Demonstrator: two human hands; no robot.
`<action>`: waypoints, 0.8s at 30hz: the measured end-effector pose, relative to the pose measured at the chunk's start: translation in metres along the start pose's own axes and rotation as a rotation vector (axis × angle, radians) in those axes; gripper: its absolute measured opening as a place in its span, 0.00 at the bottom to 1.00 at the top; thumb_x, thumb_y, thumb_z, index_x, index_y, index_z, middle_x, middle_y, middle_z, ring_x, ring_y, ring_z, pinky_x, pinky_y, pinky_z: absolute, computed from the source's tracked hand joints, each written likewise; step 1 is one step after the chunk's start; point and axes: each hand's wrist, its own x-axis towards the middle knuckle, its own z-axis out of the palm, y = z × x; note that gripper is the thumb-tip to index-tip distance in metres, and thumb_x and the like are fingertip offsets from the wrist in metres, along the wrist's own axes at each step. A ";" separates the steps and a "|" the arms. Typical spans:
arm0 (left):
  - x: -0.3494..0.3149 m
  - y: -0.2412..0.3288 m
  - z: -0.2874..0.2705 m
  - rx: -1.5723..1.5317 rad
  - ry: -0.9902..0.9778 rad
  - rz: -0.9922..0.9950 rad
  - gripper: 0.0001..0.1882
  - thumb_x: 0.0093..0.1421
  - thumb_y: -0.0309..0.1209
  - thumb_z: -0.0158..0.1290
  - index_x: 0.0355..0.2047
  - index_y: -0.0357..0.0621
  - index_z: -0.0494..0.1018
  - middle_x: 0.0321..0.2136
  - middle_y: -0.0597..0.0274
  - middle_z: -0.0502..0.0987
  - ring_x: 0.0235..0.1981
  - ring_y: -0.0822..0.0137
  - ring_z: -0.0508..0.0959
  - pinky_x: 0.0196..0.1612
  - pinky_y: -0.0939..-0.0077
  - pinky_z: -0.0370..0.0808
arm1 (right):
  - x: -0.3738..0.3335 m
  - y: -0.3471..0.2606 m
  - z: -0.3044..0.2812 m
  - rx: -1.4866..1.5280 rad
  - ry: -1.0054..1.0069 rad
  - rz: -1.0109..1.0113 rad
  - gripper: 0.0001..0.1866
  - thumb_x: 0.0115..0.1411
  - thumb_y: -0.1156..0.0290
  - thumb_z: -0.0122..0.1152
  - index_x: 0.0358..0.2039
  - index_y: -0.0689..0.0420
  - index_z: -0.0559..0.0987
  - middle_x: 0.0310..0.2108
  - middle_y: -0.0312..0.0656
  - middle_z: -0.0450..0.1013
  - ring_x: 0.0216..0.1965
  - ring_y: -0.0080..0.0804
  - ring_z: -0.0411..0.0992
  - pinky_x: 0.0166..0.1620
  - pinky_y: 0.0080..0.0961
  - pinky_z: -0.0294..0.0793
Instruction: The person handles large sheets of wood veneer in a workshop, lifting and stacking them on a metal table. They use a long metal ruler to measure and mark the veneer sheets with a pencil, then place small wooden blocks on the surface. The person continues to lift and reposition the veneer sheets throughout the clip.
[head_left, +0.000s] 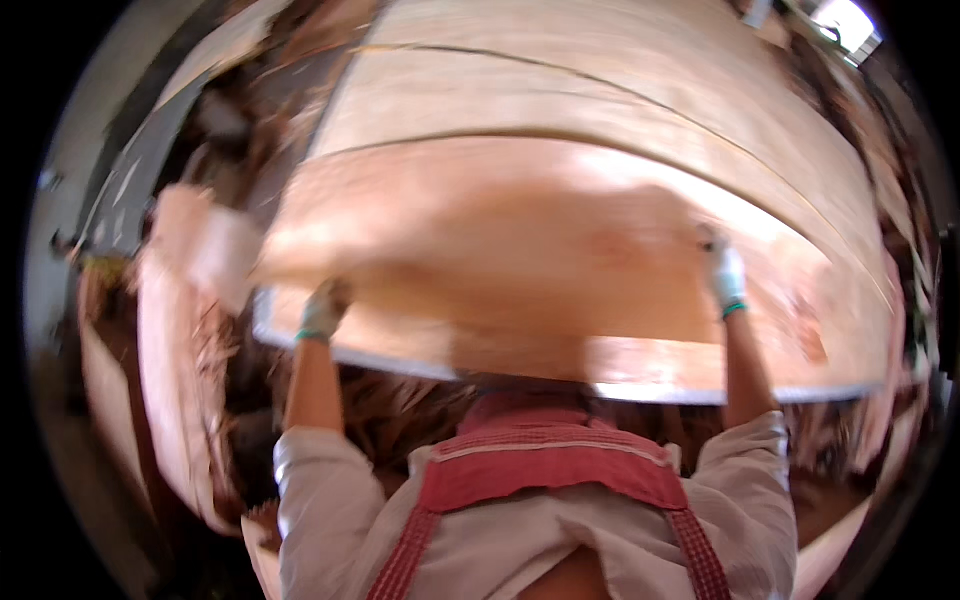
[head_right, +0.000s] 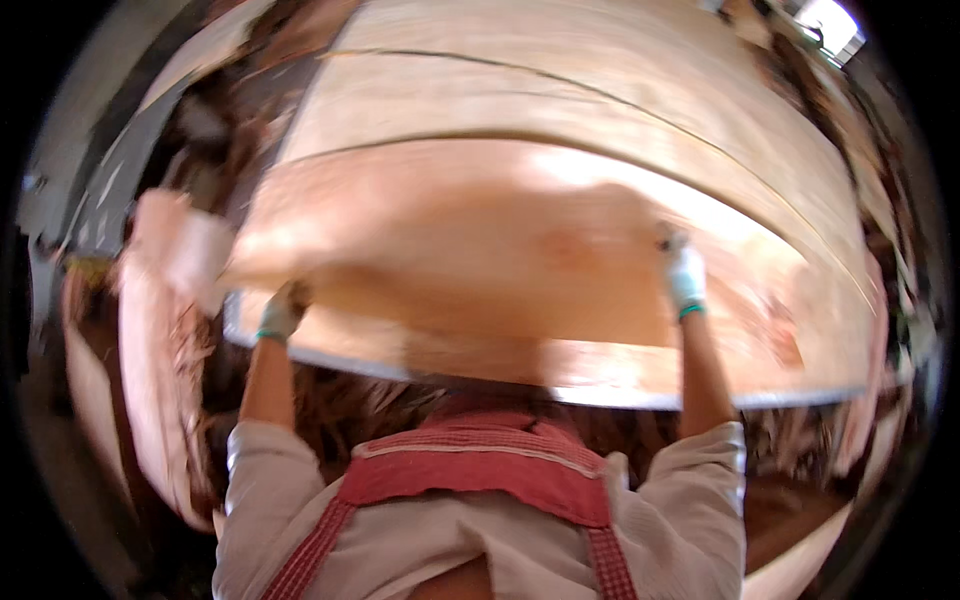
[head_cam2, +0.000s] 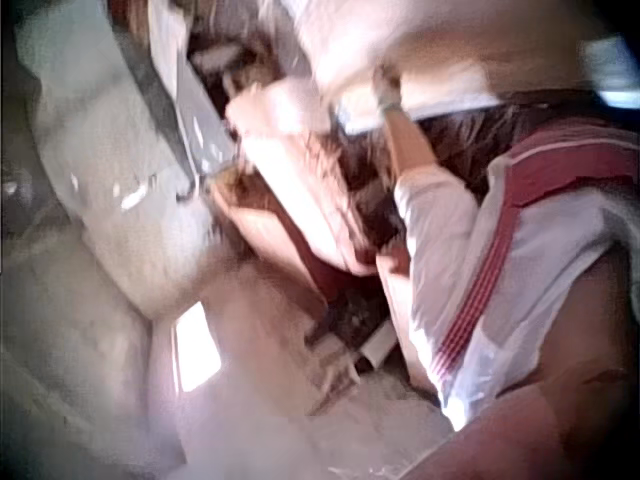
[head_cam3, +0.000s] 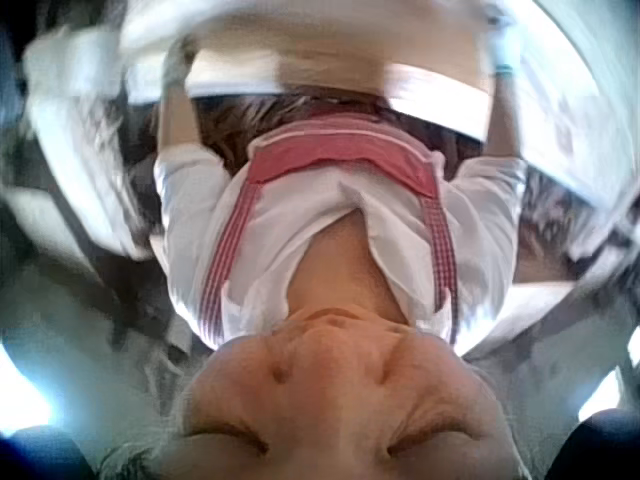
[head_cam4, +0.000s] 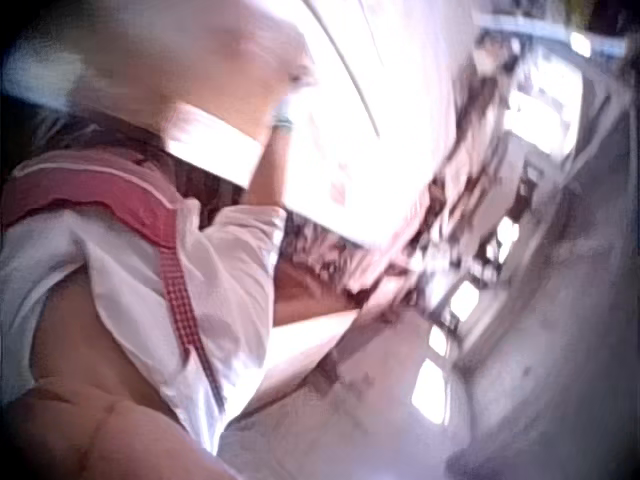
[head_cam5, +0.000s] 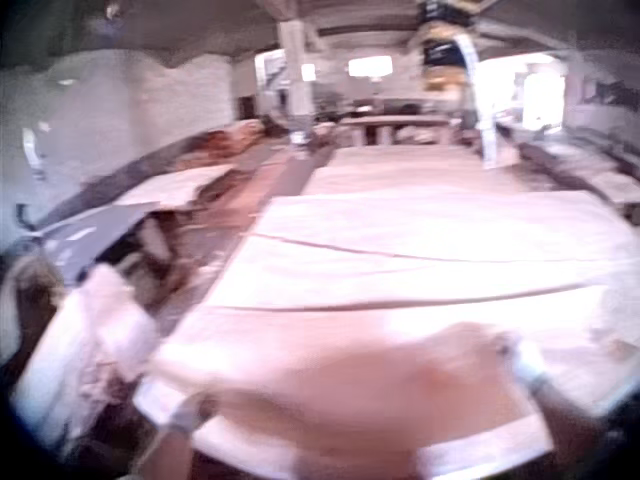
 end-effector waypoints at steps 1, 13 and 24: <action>0.011 0.000 -0.004 -0.049 -0.027 -0.047 0.17 0.55 0.23 0.55 0.46 0.42 0.72 0.36 0.59 0.78 0.37 0.64 0.78 0.41 0.75 0.77 | -0.027 0.032 -0.007 -0.151 0.000 -0.004 0.22 0.69 0.60 0.34 0.51 0.55 0.75 0.40 0.50 0.75 0.39 0.44 0.74 0.46 0.37 0.72; 0.049 0.016 0.022 0.167 0.083 -0.026 0.09 0.65 0.29 0.46 0.41 0.39 0.73 0.38 0.57 0.77 0.39 0.63 0.78 0.42 0.70 0.78 | -0.212 0.053 -0.002 1.031 0.623 1.055 0.13 0.58 0.59 0.63 0.30 0.52 0.71 0.23 0.34 0.71 0.16 0.20 0.63 0.15 0.15 0.57; -0.035 -0.019 0.100 0.615 0.219 0.271 0.16 0.60 0.41 0.49 0.22 0.44 0.72 0.19 0.62 0.74 0.20 0.68 0.72 0.22 0.70 0.71 | -0.240 0.165 -0.024 0.470 0.269 0.637 0.19 0.63 0.67 0.46 0.53 0.59 0.68 0.46 0.40 0.69 0.39 0.29 0.69 0.33 0.24 0.73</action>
